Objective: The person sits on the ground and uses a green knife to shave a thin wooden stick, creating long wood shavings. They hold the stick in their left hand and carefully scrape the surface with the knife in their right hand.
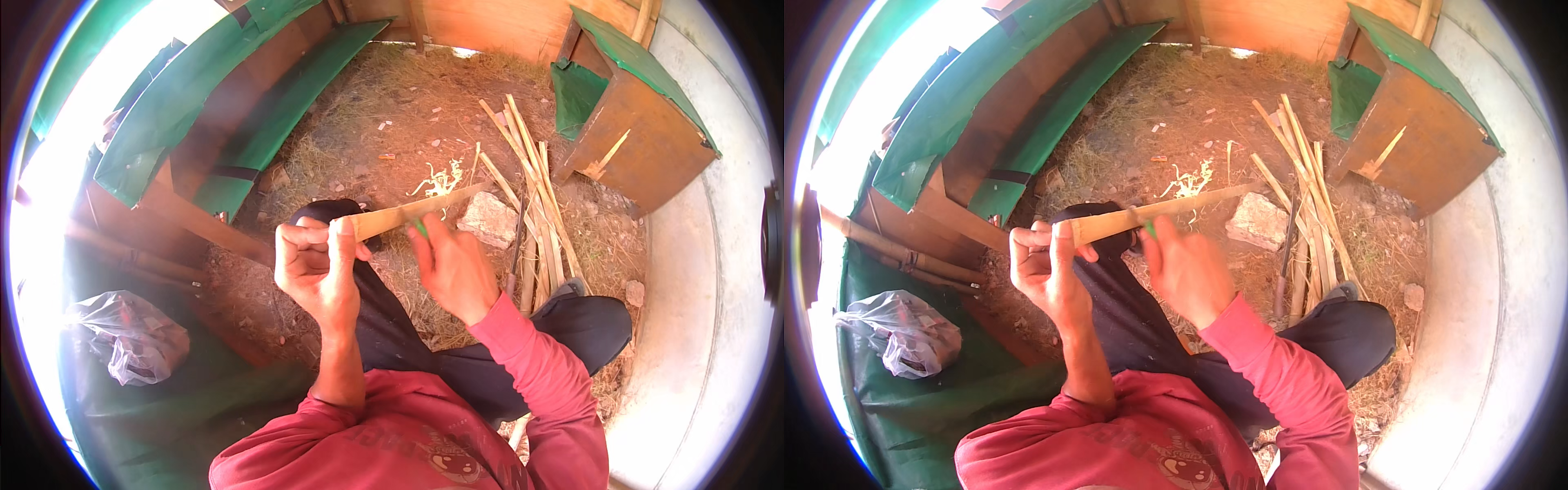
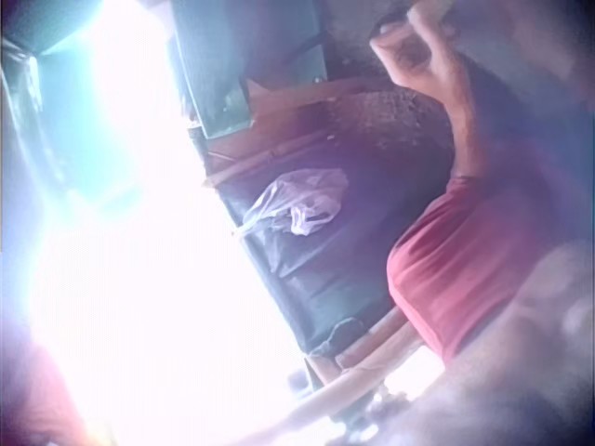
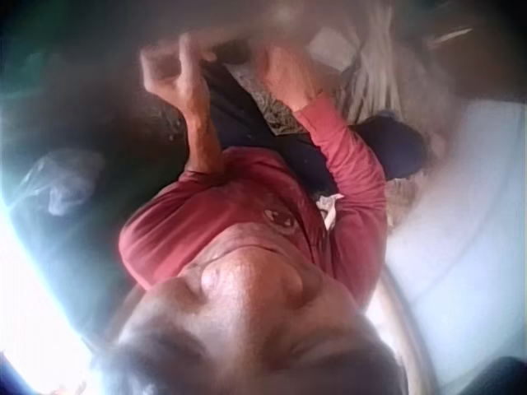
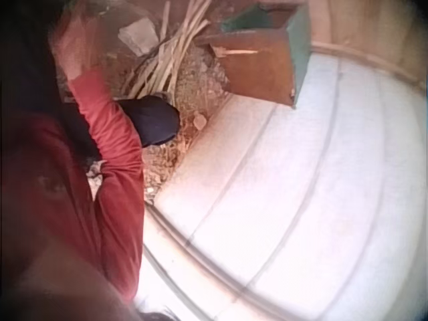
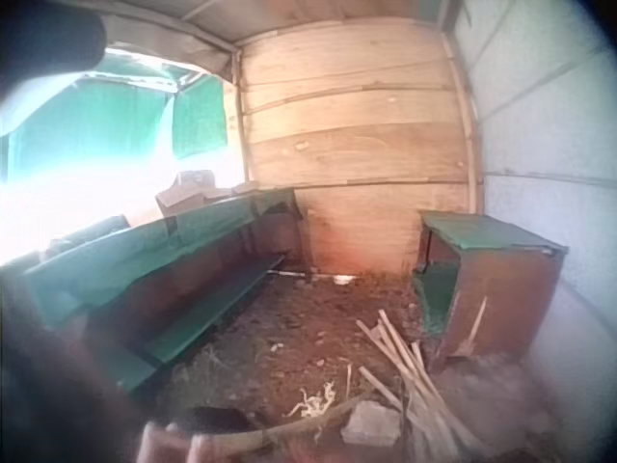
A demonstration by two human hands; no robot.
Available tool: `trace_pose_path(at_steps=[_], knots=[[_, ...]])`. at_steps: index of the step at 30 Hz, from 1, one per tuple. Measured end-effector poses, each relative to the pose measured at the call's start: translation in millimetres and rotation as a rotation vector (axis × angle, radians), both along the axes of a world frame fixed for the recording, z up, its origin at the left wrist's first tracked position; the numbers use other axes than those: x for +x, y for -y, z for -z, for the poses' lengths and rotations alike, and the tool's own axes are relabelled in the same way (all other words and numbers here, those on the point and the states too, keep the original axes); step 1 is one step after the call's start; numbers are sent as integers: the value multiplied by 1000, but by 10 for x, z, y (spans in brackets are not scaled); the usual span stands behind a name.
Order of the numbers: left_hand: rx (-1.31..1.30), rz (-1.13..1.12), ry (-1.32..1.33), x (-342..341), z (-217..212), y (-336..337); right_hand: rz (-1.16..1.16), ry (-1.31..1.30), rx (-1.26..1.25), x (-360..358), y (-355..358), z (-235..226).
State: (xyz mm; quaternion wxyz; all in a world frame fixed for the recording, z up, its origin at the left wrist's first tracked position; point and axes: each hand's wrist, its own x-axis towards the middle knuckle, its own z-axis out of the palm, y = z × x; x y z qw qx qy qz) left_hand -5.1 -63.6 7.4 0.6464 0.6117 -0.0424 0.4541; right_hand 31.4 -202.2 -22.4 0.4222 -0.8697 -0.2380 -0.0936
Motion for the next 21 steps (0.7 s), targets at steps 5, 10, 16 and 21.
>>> trace_pose_path(at_steps=[5, 10, 16, 21], knots=[[11, 22, 30, -12, 54, 22, 118, -52, -101, 13, 64, 111], [12, 8, 53, -33, 140, -43, 178, -134, -117, 154, 228, 323], [-30, 92, 114, 0, 121, 21, 83, -153, 18, -43, 171, 294], [-31, 25, 62, 23, 126, -107, 129, -173, 35, 147, 227, 301]])
